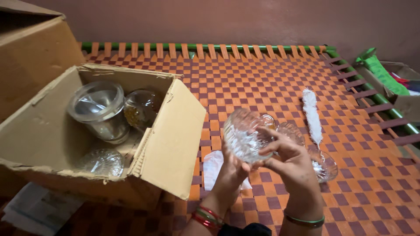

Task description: The person packs various glass items, including small glasses, a metal container, and a decorative bowl, into a cardboard box. They place the items carefully, add newspaper for cushioning, and close the box flaps.

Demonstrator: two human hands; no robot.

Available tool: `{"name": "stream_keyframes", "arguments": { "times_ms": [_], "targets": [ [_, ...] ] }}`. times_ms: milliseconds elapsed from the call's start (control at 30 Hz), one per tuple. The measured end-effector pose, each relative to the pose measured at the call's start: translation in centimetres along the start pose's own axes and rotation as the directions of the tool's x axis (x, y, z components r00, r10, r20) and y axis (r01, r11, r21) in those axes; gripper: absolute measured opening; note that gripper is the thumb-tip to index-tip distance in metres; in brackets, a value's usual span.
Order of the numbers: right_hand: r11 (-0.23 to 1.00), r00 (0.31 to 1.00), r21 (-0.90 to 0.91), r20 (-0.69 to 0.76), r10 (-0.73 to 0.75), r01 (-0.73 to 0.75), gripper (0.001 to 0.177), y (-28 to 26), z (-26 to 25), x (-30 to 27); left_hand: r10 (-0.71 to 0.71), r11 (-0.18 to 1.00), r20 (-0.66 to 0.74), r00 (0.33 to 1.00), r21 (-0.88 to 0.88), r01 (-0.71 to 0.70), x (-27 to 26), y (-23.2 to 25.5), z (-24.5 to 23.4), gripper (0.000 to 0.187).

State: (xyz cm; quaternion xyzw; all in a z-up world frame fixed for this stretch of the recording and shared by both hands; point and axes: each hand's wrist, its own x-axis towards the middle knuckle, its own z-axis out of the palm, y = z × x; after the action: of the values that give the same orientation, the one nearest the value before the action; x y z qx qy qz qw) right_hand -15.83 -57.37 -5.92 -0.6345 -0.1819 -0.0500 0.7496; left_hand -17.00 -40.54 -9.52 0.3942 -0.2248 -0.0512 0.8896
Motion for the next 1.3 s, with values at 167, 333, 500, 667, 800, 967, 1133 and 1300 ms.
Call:
{"name": "stream_keyframes", "arguments": {
  "times_ms": [167,333,500,667,800,967,1133,1300],
  "targets": [
    [0.993,0.985,-0.019,0.127,-0.117,0.12,0.018,-0.6,1.9,-0.2,0.102,0.989,-0.072,0.992,-0.096,-0.108,0.3,2.4,1.2,0.112],
    [0.954,0.953,0.01,0.051,-0.299,0.299,0.065,-2.2,3.9,-0.3,0.229,0.972,-0.098,0.969,-0.04,-0.234,1.4,5.8,2.6,0.111],
    [0.958,0.979,0.207,-0.076,-0.188,0.2,0.042,-1.3,4.2,-0.7,0.344,0.939,-0.084,0.935,0.029,-0.342,1.7,12.6,1.4,0.107],
    [0.991,0.977,0.051,-0.183,-0.113,0.124,0.03,0.7,5.2,-0.7,0.392,0.786,-0.042,0.919,0.534,-0.311,0.5,23.5,-2.1,0.101],
    [0.988,0.981,-0.155,-0.189,-0.042,0.012,0.025,1.6,9.1,-1.0,0.326,0.588,-0.15,0.934,0.806,-0.076,-0.3,30.9,-6.8,0.112],
    [0.947,1.0,-0.322,-0.001,0.009,-0.009,0.022,1.8,13.5,0.5,-0.006,-0.087,-0.404,0.915,0.912,0.402,0.2,37.7,-13.3,0.115],
    [0.694,0.969,-0.678,0.199,-0.145,0.243,0.019,-0.4,17.9,3.6,-0.314,-0.52,-0.616,0.723,0.748,0.411,2.1,38.2,-18.0,0.125],
    [0.668,0.843,-0.532,0.444,-0.303,0.52,0.024,0.0,22.0,6.4,-0.457,-0.576,-0.75,0.479,0.659,0.483,4.1,38.7,-19.0,0.127]
  ]
}}
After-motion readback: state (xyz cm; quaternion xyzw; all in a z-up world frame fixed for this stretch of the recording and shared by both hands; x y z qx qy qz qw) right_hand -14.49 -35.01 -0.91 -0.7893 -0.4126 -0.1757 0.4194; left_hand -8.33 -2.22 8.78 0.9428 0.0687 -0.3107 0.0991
